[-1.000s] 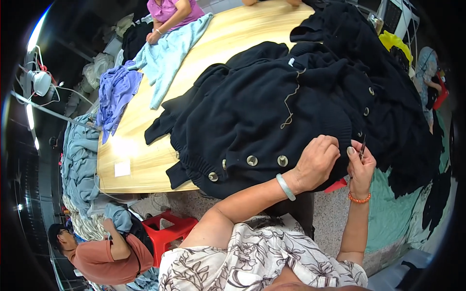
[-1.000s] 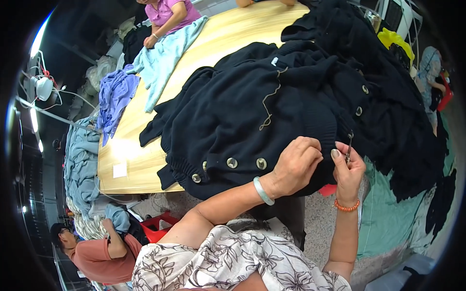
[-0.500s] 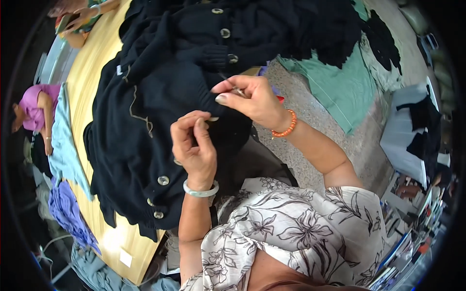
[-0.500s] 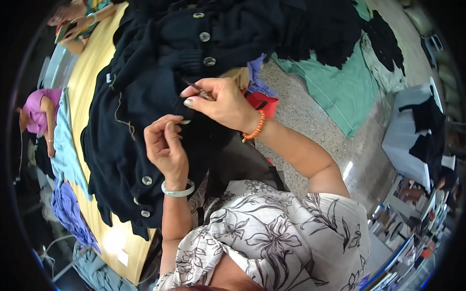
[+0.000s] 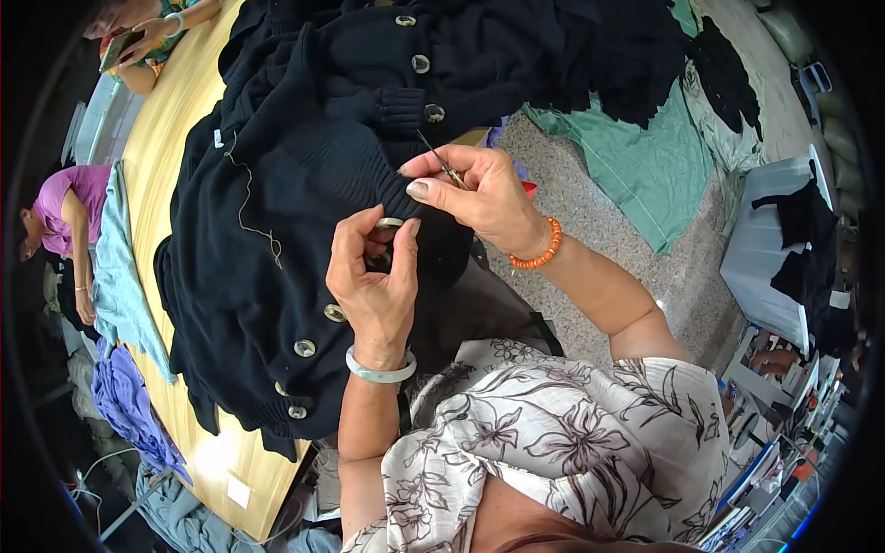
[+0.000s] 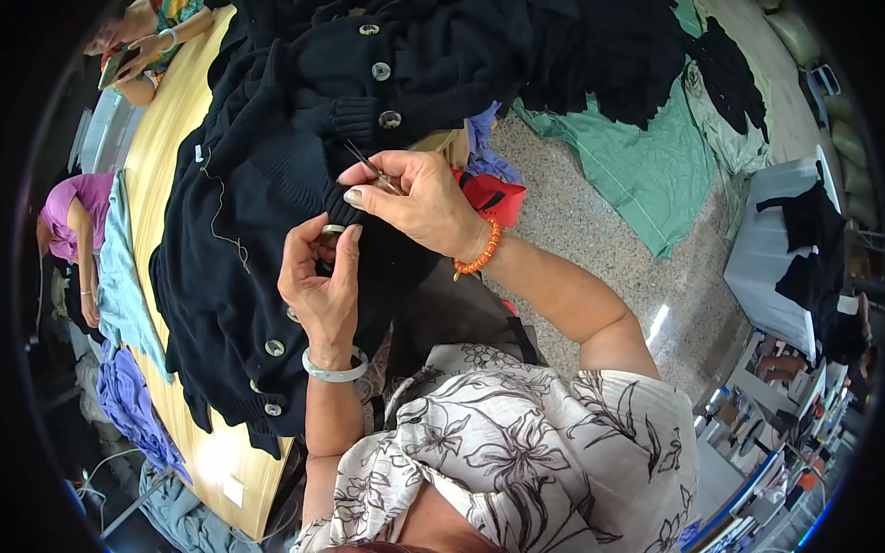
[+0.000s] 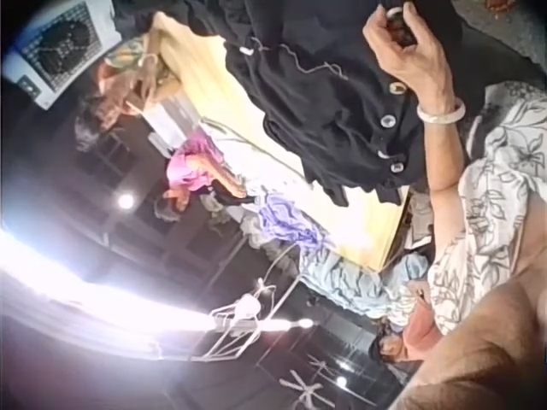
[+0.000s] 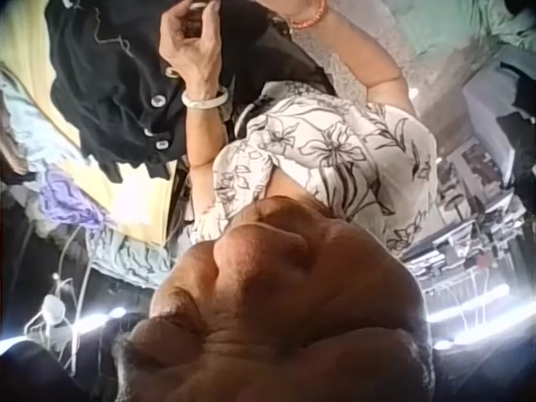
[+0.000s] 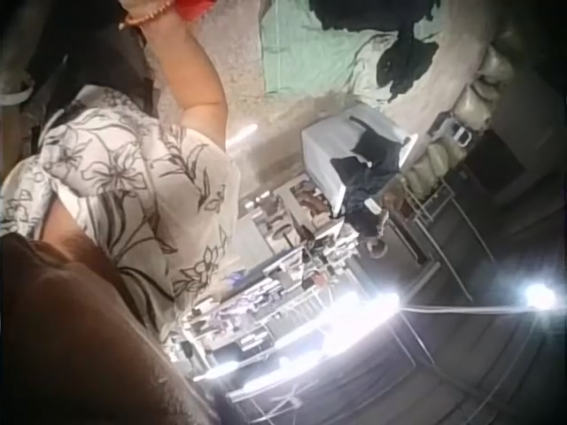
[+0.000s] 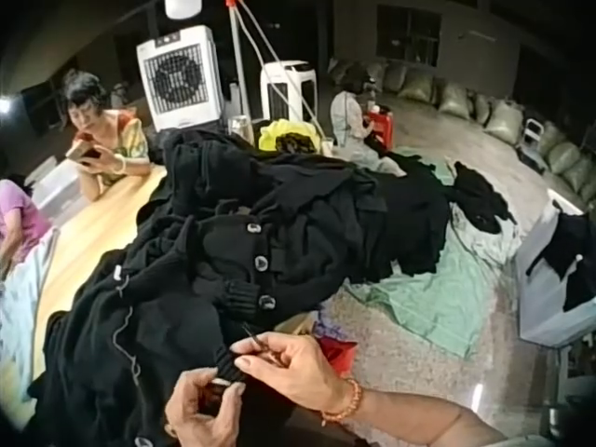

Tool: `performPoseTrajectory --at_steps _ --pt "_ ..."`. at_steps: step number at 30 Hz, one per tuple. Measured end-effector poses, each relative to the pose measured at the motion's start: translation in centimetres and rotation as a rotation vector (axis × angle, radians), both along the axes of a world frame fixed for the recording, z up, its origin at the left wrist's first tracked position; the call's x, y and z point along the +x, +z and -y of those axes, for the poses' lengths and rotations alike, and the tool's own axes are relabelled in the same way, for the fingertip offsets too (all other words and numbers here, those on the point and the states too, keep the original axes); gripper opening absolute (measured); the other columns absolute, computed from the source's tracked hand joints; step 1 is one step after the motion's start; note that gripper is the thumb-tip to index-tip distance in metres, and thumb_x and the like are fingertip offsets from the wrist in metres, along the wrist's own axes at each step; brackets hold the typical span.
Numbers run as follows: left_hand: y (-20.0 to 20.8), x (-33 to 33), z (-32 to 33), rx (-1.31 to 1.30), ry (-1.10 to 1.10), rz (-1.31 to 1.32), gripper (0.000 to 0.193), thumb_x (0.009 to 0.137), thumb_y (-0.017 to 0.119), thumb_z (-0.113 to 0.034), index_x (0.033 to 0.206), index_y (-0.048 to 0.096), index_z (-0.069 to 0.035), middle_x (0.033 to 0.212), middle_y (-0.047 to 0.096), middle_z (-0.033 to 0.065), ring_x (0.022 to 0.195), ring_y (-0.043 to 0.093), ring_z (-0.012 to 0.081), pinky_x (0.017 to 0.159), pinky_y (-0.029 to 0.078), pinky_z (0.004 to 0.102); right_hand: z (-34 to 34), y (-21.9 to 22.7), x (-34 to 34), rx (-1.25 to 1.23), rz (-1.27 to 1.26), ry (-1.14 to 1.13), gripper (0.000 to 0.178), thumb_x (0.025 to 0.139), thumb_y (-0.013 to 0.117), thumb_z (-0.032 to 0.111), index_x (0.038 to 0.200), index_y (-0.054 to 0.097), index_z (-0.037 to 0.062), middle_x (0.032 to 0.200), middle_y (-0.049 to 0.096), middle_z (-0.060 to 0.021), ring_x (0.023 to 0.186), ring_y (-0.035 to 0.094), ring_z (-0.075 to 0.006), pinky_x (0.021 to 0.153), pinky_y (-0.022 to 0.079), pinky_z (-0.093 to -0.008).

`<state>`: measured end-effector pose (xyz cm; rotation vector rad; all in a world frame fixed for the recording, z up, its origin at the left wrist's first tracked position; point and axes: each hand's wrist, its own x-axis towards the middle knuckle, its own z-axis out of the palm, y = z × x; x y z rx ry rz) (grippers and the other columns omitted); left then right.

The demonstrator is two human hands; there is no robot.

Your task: Trimming loose threads from buttons on a black knit garment using small scissors.

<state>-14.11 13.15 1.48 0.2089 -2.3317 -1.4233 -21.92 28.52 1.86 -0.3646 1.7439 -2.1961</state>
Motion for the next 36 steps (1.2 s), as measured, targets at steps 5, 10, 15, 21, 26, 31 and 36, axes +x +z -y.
performPoseTrajectory --at_steps 5,10,15,21,26,31,36 --pt "-0.1 0.2 -0.4 0.044 -0.001 -0.108 0.021 0.085 0.079 -0.003 0.097 0.062 0.001 0.085 0.064 0.0054 0.066 0.055 0.0107 0.063 0.047 0.0236 0.3 -0.1 0.3 -0.032 0.022 0.01 0.019 0.095 0.071 0.007 0.111 0.072 -0.0036 0.089 0.07 0.0015 0.081 0.062 -0.0003 0.071 0.052 -0.0163" --pt "-0.2 0.1 -0.3 -0.029 0.032 -0.129 0.011 0.087 0.069 0.005 0.094 0.061 0.002 0.085 0.064 0.0076 0.066 0.056 0.0124 0.062 0.046 0.0251 0.8 -0.6 0.6 -0.034 -0.011 -0.002 0.018 0.095 0.071 0.006 0.11 0.073 -0.0026 0.086 0.07 0.0026 0.076 0.059 0.0006 0.067 0.049 -0.0159" --pt "-0.1 -0.4 0.1 -0.05 -0.024 -0.157 0.008 0.088 0.064 0.009 0.089 0.06 0.002 0.088 0.064 0.0094 0.069 0.057 0.0144 0.063 0.047 0.0265 0.8 -1.0 0.7 0.035 -0.099 -0.046 0.015 0.095 0.07 0.006 0.108 0.074 -0.0019 0.085 0.07 0.0032 0.073 0.057 0.0012 0.065 0.047 -0.0159" --pt "-0.7 0.5 0.9 0.213 -0.133 -0.156 0.007 0.097 0.061 0.005 0.093 0.059 0.0 0.098 0.063 0.0077 0.075 0.055 0.0096 0.068 0.046 0.0223 0.4 -0.6 0.1 0.017 -0.04 -0.048 0.017 0.095 0.07 0.006 0.11 0.073 -0.0022 0.088 0.071 0.0022 0.075 0.059 0.0002 0.067 0.049 -0.0165" --pt "-1.0 1.0 1.3 0.403 -0.117 -0.189 0.01 0.103 0.063 -0.009 0.099 0.064 0.0 0.106 0.067 0.0093 0.079 0.059 0.0076 0.069 0.051 0.0205 -0.1 -1.6 -0.5 -0.089 0.148 0.02 0.021 0.097 0.069 0.013 0.115 0.07 0.0006 0.064 0.051 0.0124 0.045 0.032 0.0048 0.042 0.024 -0.0158" --pt "-1.1 1.3 0.8 0.245 -0.061 -0.241 0.015 0.093 0.068 0.008 0.105 0.063 0.0 0.11 0.065 0.0103 0.08 0.061 0.0089 0.07 0.053 0.0224 -0.5 -1.8 -0.8 -0.189 0.327 0.042 0.021 0.098 0.069 0.013 0.115 0.069 0.0013 0.063 0.049 0.012 0.045 0.034 0.0041 0.041 0.025 -0.0163" --pt "-0.9 1.3 0.0 -0.262 -0.074 -0.381 0.052 0.073 0.085 0.009 0.121 0.066 -0.002 0.111 0.063 0.0143 0.089 0.062 0.0229 0.067 0.052 0.0293 -0.4 -1.3 -0.8 -0.176 0.34 0.046 0.021 0.098 0.069 0.013 0.116 0.068 0.0017 0.061 0.047 0.0122 0.046 0.034 0.0042 0.041 0.024 -0.0167"
